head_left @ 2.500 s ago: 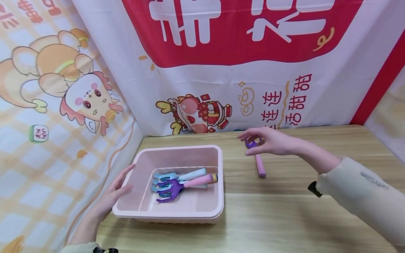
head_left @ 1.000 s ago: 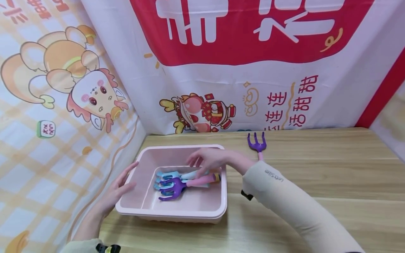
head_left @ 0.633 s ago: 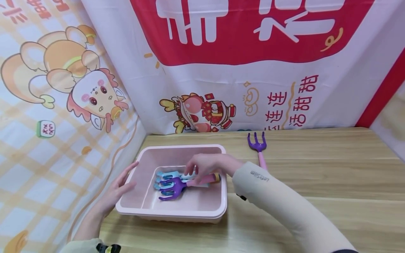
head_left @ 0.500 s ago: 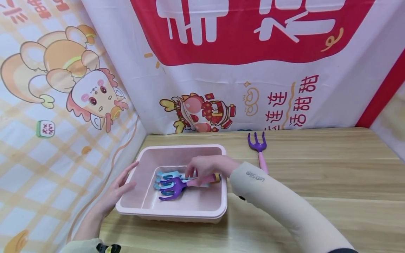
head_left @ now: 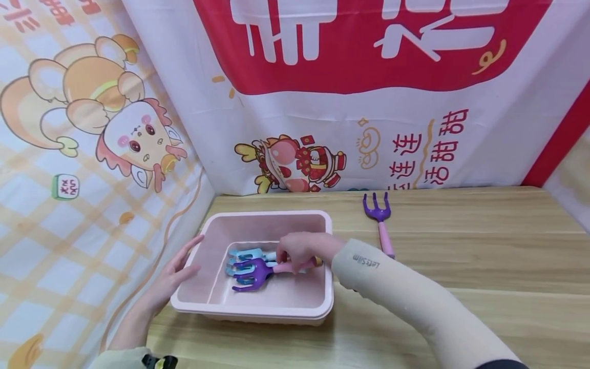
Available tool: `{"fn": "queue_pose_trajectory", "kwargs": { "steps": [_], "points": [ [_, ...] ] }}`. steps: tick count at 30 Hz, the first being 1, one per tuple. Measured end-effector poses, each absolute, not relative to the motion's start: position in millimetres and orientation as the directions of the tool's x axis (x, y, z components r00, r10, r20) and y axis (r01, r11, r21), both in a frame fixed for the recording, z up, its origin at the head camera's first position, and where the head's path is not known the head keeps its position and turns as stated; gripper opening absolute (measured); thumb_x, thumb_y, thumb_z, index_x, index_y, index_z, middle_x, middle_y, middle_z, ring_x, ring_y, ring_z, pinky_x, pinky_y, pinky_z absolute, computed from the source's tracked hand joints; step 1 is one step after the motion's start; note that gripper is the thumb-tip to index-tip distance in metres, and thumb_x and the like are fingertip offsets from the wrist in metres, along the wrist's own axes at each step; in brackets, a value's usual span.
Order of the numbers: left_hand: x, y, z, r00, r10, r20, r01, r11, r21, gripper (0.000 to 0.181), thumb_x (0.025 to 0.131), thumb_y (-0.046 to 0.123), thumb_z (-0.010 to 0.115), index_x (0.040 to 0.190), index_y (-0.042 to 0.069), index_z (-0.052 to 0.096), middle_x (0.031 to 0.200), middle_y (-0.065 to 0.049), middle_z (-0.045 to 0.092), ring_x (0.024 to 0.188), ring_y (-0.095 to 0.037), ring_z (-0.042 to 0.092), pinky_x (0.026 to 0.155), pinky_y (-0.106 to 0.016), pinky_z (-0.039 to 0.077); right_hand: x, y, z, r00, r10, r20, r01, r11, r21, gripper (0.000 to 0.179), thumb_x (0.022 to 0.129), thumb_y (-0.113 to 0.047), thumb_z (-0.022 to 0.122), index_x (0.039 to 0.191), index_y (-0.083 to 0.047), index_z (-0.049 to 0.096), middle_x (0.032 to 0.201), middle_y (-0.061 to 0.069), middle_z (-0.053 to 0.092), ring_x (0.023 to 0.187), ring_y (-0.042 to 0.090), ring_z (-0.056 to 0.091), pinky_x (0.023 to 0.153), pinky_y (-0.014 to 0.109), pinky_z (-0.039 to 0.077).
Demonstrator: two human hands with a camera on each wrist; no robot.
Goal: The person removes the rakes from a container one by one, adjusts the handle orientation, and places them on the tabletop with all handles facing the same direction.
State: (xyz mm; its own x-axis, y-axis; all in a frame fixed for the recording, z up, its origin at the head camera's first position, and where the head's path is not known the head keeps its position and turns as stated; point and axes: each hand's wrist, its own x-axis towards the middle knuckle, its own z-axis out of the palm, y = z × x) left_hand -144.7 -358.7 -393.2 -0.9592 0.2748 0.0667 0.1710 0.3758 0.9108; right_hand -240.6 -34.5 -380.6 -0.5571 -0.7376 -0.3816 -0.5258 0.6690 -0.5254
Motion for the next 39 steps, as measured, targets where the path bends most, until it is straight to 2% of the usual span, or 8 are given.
{"fn": "queue_pose_trajectory", "kwargs": {
  "steps": [4, 11, 17, 21, 28, 34, 39],
  "points": [
    [-144.0, -357.6, -392.7, -0.957, 0.279, 0.075, 0.181, 0.378, 0.908, 0.062, 0.100, 0.008, 0.049, 0.155, 0.010, 0.021, 0.158, -0.023, 0.010, 0.124, 0.006, 0.035, 0.092, -0.013, 0.036, -239.0, -34.2, -381.8, -0.597, -0.713, -0.367, -0.537, 0.695, -0.478, 0.026, 0.083, -0.005, 0.075, 0.103, -0.022, 0.075, 0.091, -0.004, 0.062, 0.081, 0.012, 0.057, 0.058, 0.028, 0.051],
    [-139.8, -356.2, -389.9, -0.964, 0.260, 0.054, 0.155, 0.387, 0.909, 0.062, 0.100, 0.009, 0.050, 0.155, 0.013, 0.022, 0.158, -0.022, 0.011, 0.122, 0.005, 0.036, 0.091, -0.014, 0.037, -236.3, -32.5, -380.8, -0.637, -0.701, -0.321, -0.536, 0.702, -0.468, 0.016, 0.088, -0.021, 0.074, 0.103, -0.024, 0.076, 0.088, -0.008, 0.063, 0.083, 0.012, 0.058, 0.073, 0.027, 0.048],
    [-138.7, -356.2, -388.3, -0.964, 0.259, 0.052, 0.154, 0.390, 0.908, 0.063, 0.100, 0.009, 0.050, 0.155, 0.013, 0.021, 0.159, -0.021, 0.010, 0.123, 0.007, 0.034, 0.091, -0.013, 0.035, -237.6, -31.1, -377.0, -0.642, -0.701, -0.311, -0.540, 0.701, -0.465, 0.018, 0.088, -0.028, 0.073, 0.106, -0.026, 0.075, 0.089, -0.009, 0.065, 0.083, 0.012, 0.059, 0.073, 0.027, 0.048],
    [-139.7, -355.9, -388.1, -0.965, 0.258, 0.051, 0.152, 0.389, 0.909, 0.063, 0.100, 0.010, 0.050, 0.155, 0.013, 0.021, 0.158, -0.022, 0.011, 0.122, 0.006, 0.036, 0.090, -0.014, 0.036, -238.7, -29.4, -372.6, -0.648, -0.691, -0.320, -0.525, 0.709, -0.470, 0.018, 0.088, -0.024, 0.073, 0.106, -0.026, 0.075, 0.089, -0.009, 0.064, 0.084, 0.013, 0.059, 0.071, 0.028, 0.049],
    [-141.3, -357.3, -390.4, -0.960, 0.271, 0.070, 0.173, 0.380, 0.909, 0.061, 0.100, 0.008, 0.049, 0.155, 0.011, 0.022, 0.156, -0.026, 0.014, 0.121, 0.004, 0.039, 0.090, -0.014, 0.037, -239.4, -24.7, -360.9, -0.630, -0.726, -0.276, -0.548, 0.667, -0.505, 0.018, 0.089, -0.020, 0.073, 0.106, -0.027, 0.075, 0.091, -0.010, 0.065, 0.085, 0.012, 0.058, 0.078, 0.028, 0.047],
    [-139.5, -356.8, -391.7, -0.962, 0.267, 0.058, 0.158, 0.370, 0.916, 0.062, 0.100, 0.009, 0.049, 0.155, 0.011, 0.021, 0.155, -0.028, 0.016, 0.120, 0.004, 0.042, 0.090, -0.016, 0.040, -241.1, -20.7, -340.9, -0.581, -0.781, -0.231, -0.580, 0.596, -0.555, 0.019, 0.088, -0.012, 0.072, 0.105, -0.021, 0.076, 0.090, -0.007, 0.067, 0.085, 0.013, 0.058, 0.080, 0.028, 0.048],
    [-140.3, -357.6, -390.7, -0.966, 0.255, 0.037, 0.138, 0.390, 0.910, 0.062, 0.100, 0.011, 0.050, 0.155, 0.013, 0.022, 0.157, -0.023, 0.014, 0.122, 0.003, 0.037, 0.091, -0.014, 0.037, -241.7, -12.8, -322.1, -0.540, -0.811, -0.224, -0.605, 0.560, -0.566, 0.027, 0.085, -0.001, 0.071, 0.107, -0.017, 0.074, 0.092, -0.005, 0.066, 0.087, 0.014, 0.058, 0.080, 0.028, 0.048]
  ]
}}
